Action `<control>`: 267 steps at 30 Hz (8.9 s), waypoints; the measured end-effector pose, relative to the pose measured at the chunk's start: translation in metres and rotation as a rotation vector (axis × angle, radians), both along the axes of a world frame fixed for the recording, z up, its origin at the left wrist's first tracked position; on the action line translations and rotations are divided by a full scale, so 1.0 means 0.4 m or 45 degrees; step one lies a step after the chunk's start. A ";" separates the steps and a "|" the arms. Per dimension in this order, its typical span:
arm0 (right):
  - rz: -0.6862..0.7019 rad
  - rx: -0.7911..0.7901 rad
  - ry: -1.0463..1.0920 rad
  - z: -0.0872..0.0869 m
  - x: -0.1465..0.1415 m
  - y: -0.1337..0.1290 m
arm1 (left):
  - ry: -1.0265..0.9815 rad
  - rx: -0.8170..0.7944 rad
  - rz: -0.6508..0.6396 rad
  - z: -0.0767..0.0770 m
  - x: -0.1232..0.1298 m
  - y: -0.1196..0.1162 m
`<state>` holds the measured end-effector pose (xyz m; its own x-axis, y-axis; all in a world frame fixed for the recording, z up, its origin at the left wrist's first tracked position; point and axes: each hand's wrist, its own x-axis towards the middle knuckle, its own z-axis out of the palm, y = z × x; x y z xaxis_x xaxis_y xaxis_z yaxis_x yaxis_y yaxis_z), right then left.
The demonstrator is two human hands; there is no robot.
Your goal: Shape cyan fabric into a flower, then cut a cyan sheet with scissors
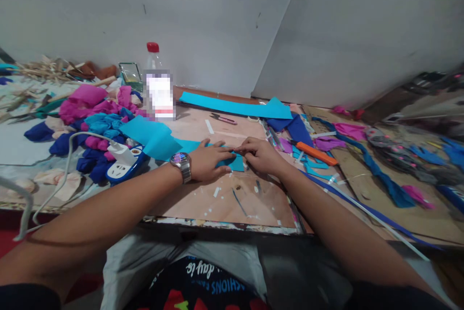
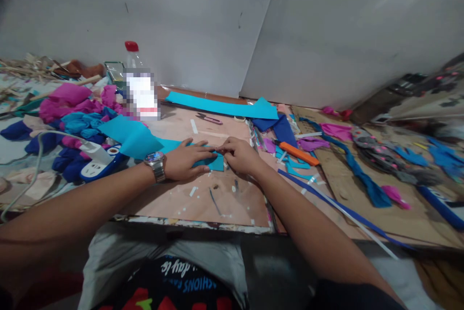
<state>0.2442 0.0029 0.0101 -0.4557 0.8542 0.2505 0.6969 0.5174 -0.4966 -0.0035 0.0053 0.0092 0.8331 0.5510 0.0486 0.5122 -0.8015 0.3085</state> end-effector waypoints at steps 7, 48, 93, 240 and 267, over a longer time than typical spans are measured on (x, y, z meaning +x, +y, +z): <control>-0.037 0.006 -0.056 -0.006 0.013 0.008 | 0.016 0.002 0.030 -0.004 -0.002 0.006; -0.068 -0.063 -0.070 0.011 0.009 0.002 | 0.035 0.162 0.024 0.011 -0.011 0.000; -0.117 -0.522 0.345 0.009 -0.011 -0.008 | 0.016 0.180 0.007 0.003 -0.008 -0.001; -0.065 -0.273 -0.134 0.030 -0.013 -0.023 | 0.016 0.116 0.202 0.004 -0.010 0.008; 0.164 -0.327 -0.043 0.046 0.025 -0.008 | -0.003 0.156 0.155 0.002 -0.011 0.005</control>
<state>0.2544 -0.0003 0.0286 -0.5687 0.8224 0.0165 0.6520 0.4629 -0.6006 -0.0080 0.0072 0.0099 0.7601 0.6379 0.1233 0.6074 -0.7651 0.2139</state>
